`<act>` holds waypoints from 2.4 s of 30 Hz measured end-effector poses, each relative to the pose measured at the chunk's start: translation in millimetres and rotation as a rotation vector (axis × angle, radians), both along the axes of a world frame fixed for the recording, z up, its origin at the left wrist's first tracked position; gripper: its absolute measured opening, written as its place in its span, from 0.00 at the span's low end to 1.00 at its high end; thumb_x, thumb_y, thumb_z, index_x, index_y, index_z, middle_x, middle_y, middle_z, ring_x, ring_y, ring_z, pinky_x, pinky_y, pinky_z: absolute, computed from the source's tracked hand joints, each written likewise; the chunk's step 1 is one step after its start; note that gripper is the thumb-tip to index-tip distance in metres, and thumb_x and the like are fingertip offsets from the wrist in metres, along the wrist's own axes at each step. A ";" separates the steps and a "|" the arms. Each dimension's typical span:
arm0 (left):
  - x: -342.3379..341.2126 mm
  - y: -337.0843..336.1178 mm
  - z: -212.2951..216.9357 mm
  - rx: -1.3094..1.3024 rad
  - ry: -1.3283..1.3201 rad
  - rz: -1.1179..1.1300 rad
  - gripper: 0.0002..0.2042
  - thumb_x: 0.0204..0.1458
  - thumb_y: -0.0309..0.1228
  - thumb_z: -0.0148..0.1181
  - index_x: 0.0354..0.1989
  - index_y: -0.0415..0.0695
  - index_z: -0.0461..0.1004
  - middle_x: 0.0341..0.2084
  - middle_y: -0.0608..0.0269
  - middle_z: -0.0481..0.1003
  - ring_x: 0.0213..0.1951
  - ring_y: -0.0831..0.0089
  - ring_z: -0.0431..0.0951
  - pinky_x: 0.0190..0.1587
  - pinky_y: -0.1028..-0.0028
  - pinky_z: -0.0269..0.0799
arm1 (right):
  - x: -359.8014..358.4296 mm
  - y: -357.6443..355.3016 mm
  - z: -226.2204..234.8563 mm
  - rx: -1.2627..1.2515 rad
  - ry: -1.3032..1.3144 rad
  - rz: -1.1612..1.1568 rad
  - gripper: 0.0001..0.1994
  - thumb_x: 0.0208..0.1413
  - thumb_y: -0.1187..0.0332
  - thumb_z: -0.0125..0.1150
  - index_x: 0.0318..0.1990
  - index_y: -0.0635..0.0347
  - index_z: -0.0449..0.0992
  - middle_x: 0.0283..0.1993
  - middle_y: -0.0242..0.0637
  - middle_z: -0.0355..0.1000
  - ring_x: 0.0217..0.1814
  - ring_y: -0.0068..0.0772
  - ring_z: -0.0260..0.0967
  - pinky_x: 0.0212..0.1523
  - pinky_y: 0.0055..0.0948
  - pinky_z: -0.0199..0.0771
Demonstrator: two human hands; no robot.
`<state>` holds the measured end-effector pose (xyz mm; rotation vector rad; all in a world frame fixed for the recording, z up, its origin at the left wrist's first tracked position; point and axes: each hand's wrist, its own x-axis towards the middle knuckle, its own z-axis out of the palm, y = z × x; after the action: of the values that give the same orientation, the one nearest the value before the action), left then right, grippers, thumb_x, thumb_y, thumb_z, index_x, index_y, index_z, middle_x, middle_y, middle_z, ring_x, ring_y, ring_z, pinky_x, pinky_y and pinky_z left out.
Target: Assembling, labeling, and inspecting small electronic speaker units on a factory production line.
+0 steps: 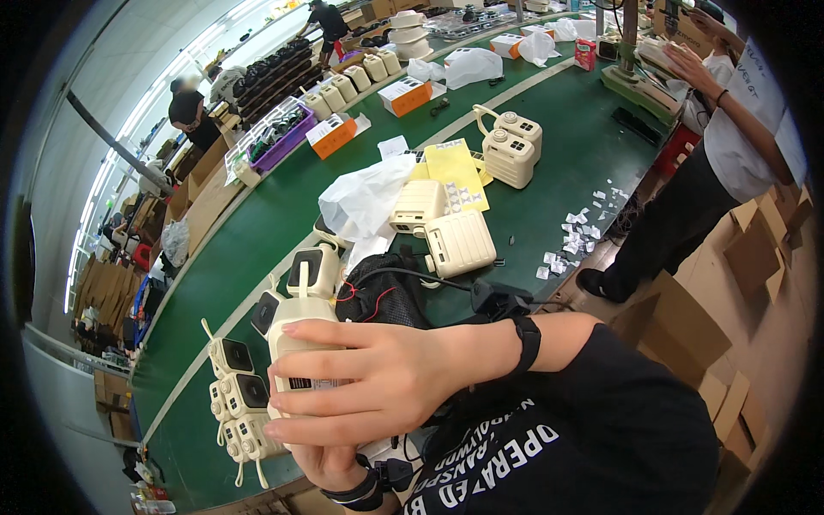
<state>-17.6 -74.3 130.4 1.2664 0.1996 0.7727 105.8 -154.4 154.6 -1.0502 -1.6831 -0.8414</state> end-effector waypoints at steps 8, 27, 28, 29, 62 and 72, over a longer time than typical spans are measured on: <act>0.4 26.9 4.2 -1.023 -0.021 -0.325 0.27 0.56 0.52 0.39 0.55 0.43 0.61 0.47 0.59 0.70 0.45 0.70 0.72 0.46 0.75 0.69 | 4.7 -1.9 -4.0 -0.013 -0.003 0.071 0.10 0.50 0.73 0.51 0.39 0.65 0.74 0.40 0.42 0.72 0.42 0.41 0.67 0.44 0.43 0.70; 0.2 24.5 -9.1 0.141 0.029 0.030 0.48 0.42 0.66 0.46 0.64 0.43 0.39 0.58 0.46 0.54 0.58 0.53 0.58 0.59 0.60 0.57 | 10.4 -17.3 -5.8 -0.361 0.787 0.146 0.36 0.27 0.59 0.78 0.46 0.67 0.67 0.43 0.41 0.67 0.42 0.35 0.67 0.42 0.27 0.67; 0.9 20.3 -8.0 0.172 0.008 -0.006 0.51 0.39 0.65 0.52 0.64 0.42 0.39 0.57 0.45 0.55 0.58 0.54 0.58 0.59 0.60 0.57 | 6.5 -18.8 -7.5 -0.334 0.734 0.095 0.37 0.26 0.59 0.78 0.46 0.68 0.66 0.42 0.41 0.67 0.41 0.34 0.67 0.41 0.26 0.67; 0.9 16.7 -5.7 0.202 -0.014 -0.041 0.54 0.35 0.64 0.57 0.63 0.41 0.38 0.56 0.43 0.56 0.58 0.54 0.58 0.59 0.60 0.56 | 2.3 -19.4 -8.5 -0.331 0.720 0.087 0.37 0.27 0.59 0.78 0.46 0.67 0.66 0.42 0.41 0.67 0.40 0.35 0.67 0.41 0.27 0.68; -15.6 4.8 27.6 0.786 0.162 0.173 0.32 0.27 0.31 0.72 0.45 0.39 0.66 0.46 0.52 0.66 0.48 0.61 0.66 0.53 0.65 0.59 | -5.5 -26.7 -3.9 -0.295 0.548 0.203 0.07 0.47 0.74 0.58 0.34 0.48 0.73 0.39 0.16 0.69 0.33 0.26 0.52 0.38 0.25 0.53; -14.7 9.4 2.9 1.029 0.047 0.572 0.34 0.29 0.44 0.72 0.45 0.46 0.62 0.47 0.53 0.64 0.50 0.58 0.63 0.55 0.58 0.53 | 0.4 -35.0 -3.3 -0.236 0.475 0.414 0.11 0.42 0.81 0.60 0.32 0.60 0.66 0.31 0.31 0.67 0.25 0.28 0.58 0.25 0.23 0.61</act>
<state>-32.3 -64.9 133.3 2.2452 0.2106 1.4309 106.2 -189.5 151.3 -0.9174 -1.5268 -0.1119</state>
